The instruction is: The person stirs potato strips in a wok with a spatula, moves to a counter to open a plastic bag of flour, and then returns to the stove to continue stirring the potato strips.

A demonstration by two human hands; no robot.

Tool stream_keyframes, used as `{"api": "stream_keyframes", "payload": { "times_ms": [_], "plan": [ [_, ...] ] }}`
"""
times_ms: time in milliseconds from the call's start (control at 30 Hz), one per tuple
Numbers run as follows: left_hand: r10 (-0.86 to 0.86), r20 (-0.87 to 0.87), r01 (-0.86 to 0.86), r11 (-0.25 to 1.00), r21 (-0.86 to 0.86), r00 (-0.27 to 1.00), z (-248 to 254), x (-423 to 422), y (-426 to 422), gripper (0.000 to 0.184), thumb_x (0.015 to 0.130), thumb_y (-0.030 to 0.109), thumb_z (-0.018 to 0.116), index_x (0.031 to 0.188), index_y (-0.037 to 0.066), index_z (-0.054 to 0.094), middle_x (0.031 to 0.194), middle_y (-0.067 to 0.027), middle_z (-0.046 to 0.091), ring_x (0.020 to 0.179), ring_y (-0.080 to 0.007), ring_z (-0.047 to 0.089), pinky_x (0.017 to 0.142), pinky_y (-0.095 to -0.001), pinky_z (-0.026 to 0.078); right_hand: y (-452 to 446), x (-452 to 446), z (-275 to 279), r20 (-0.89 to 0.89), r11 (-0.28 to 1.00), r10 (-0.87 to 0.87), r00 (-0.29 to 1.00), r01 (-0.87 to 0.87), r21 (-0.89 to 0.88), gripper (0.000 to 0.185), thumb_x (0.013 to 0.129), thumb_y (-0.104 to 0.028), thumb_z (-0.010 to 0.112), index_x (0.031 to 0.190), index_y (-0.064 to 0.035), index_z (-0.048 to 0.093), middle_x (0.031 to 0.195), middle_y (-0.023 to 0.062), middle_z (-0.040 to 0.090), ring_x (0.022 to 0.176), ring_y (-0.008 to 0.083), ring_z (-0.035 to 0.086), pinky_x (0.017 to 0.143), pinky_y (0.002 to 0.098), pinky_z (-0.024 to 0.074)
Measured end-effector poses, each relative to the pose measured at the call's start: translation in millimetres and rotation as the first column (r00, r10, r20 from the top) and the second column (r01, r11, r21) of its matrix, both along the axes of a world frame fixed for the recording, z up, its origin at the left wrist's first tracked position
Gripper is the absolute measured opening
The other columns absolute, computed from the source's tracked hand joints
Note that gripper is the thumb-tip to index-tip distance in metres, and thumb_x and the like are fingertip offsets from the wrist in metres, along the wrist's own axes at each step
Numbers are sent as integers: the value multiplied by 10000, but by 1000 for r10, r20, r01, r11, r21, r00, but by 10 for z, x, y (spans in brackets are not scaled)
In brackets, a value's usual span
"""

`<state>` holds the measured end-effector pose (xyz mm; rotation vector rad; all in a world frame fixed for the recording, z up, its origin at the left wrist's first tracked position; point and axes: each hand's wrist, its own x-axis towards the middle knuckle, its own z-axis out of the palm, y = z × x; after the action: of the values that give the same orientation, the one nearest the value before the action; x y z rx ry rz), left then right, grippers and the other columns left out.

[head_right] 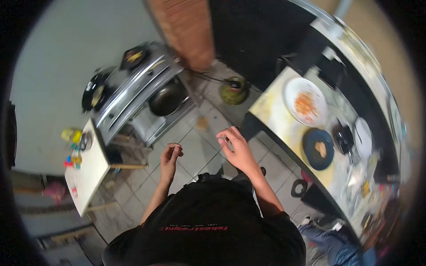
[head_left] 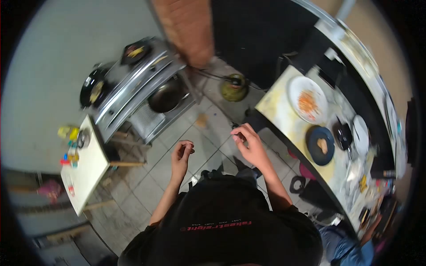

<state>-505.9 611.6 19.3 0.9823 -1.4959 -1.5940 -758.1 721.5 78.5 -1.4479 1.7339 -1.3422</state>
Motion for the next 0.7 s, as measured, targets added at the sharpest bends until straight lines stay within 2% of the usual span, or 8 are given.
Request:
{"api": "stream_keyframes", "payload": {
  "times_ms": [133, 200, 267, 300, 367, 500, 600, 700],
  "plan": [
    [195, -10, -195, 979, -64, 981, -69, 1057, -179, 298, 1095, 243, 515, 975, 0, 639, 962, -41, 623, 850, -126, 579, 817, -294, 475, -711, 941, -95, 48, 963, 266, 963, -268, 35, 127, 960, -57, 640, 1086, -42, 641, 988, 83, 580, 877, 219, 600, 752, 321, 486],
    [343, 8, -343, 939, 16, 939, -41, 1483, -175, 421, 1111, 345, 458, 943, -1, 629, 993, -65, 615, 872, -132, 576, 848, -302, 476, -1004, 1302, -85, 56, 918, 395, 917, -397, 25, 124, 969, -72, 641, 1090, -44, 641, 1000, 75, 583, 867, 201, 598, 750, 318, 488],
    [444, 1, -444, 896, -23, 896, -50, 1835, -146, 409, 1109, 338, 465, 910, 14, 616, 981, -63, 616, 861, -132, 574, 839, -299, 475, -1268, 1593, 26, 111, 844, 509, 854, -520, 131, 130, 975, -80, 640, 1100, -44, 638, 1017, 71, 590, 859, 199, 600, 751, 320, 492],
    [523, -43, -522, 853, 27, 852, -78, 1981, -122, 401, 1108, 332, 468, 899, 21, 611, 979, -63, 617, 856, -131, 573, 832, -298, 474, -1407, 1698, 47, 93, 816, 556, 826, -563, 131, 135, 981, -83, 634, 1112, -46, 634, 1037, 68, 597, 877, 198, 614, 755, 324, 496],
    [633, -80, -627, 774, 83, 770, -162, 2214, -104, 374, 1106, 315, 474, 896, 35, 605, 975, -58, 618, 843, -130, 571, 811, -291, 472, -1674, 1881, 29, 76, 788, 600, 796, -605, 114, 134, 983, -83, 631, 1113, -47, 632, 1039, 69, 599, 888, 197, 621, 756, 321, 496],
    [723, -92, -713, 691, 118, 685, -256, 2406, -112, 360, 1106, 311, 473, 916, 36, 607, 969, -56, 615, 843, -131, 572, 809, -288, 471, -2108, 2098, -123, 84, 739, 661, 746, -666, 104, 133, 998, -91, 616, 1123, -50, 631, 1024, 72, 614, 917, 183, 635, 755, 306, 490],
    [752, -59, -739, 657, 147, 657, -244, 2371, -255, 348, 1107, 303, 469, 933, 38, 612, 968, -54, 614, 845, -132, 576, 811, -286, 471, -2416, 2214, -353, 156, 722, 667, 729, -684, 107, 146, 1005, -105, 618, 1139, -51, 630, 1010, 65, 638, 909, 161, 629, 754, 293, 483],
    [711, -50, -699, 700, 143, 702, -227, 2321, -554, 351, 1111, 294, 458, 939, 36, 621, 989, -54, 620, 859, -132, 586, 826, -287, 477, -2803, 2295, -588, 240, 700, 673, 700, -707, 99, 160, 1003, -112, 627, 1152, -54, 632, 990, 51, 647, 893, 144, 616, 748, 283, 475]
  ]
}}
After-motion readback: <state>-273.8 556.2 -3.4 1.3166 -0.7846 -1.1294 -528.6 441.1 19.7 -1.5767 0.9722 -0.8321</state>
